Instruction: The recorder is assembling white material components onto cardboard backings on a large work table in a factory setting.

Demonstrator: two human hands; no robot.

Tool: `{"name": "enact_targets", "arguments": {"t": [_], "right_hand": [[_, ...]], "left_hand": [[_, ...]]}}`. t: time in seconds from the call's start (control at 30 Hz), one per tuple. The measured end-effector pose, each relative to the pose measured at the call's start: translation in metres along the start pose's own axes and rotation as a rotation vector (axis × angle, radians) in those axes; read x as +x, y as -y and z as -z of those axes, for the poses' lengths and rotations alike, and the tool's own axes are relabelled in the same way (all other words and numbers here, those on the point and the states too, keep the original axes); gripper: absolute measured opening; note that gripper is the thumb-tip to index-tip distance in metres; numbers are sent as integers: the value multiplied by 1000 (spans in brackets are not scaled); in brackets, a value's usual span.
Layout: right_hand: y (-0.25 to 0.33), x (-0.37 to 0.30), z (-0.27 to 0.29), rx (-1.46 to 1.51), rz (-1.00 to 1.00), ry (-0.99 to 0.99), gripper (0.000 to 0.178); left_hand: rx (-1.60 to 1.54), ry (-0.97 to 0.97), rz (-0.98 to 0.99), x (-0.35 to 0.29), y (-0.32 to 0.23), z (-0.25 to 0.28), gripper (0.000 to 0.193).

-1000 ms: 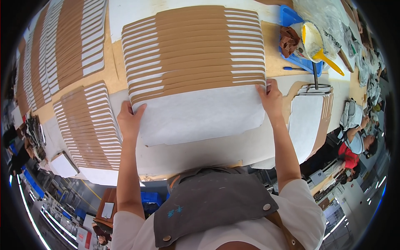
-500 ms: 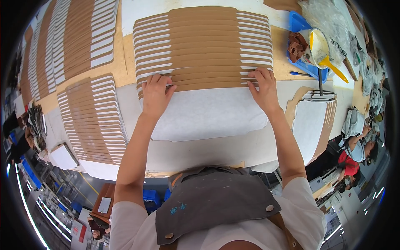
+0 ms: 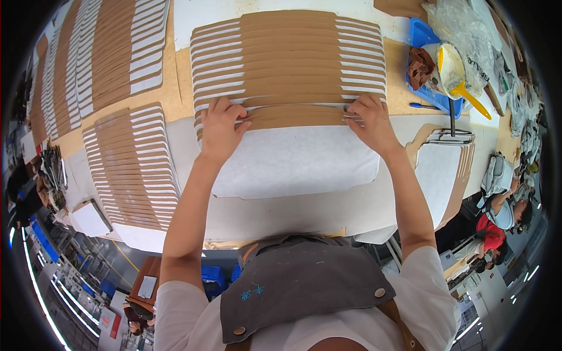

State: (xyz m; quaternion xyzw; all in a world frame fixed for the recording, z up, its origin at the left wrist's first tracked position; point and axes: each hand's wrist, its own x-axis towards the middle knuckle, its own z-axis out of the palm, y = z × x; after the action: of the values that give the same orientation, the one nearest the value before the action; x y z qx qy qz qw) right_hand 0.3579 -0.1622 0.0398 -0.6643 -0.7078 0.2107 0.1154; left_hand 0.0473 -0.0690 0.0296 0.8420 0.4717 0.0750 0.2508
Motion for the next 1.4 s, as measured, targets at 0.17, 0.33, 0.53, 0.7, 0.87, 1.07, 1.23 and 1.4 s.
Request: {"name": "enact_targets", "arguments": {"t": [0.17,0.33,0.53,0.7,0.87,1.07,1.23,1.4], "right_hand": [[-31,-19,17,234,-262,38,17],[-63,-57,11,644,-733,59,25],[-49,-74,-6,838,-836,58,25],[-54,-77,-17,863,-881,13,24],[-53,-76,-21,791,-855,-13,24],[-52,-80,-22,739,-858,-48,25],[-49,-78,-25,740,-852,-106,27],[-40,-72,-19,690,-875,-86,28]], "left_hand": [[-271,-9,-58,-23,37,13,20],[-608,86,659,-66,71,22,20],[-705,13,703,-84,50,6,24],[-616,51,689,-85,62,-2,27],[-660,32,728,-85,62,-3,27],[-605,-18,784,-78,39,6,26],[-598,2,772,-83,52,2,27],[-598,0,768,-81,47,2,28]]}}
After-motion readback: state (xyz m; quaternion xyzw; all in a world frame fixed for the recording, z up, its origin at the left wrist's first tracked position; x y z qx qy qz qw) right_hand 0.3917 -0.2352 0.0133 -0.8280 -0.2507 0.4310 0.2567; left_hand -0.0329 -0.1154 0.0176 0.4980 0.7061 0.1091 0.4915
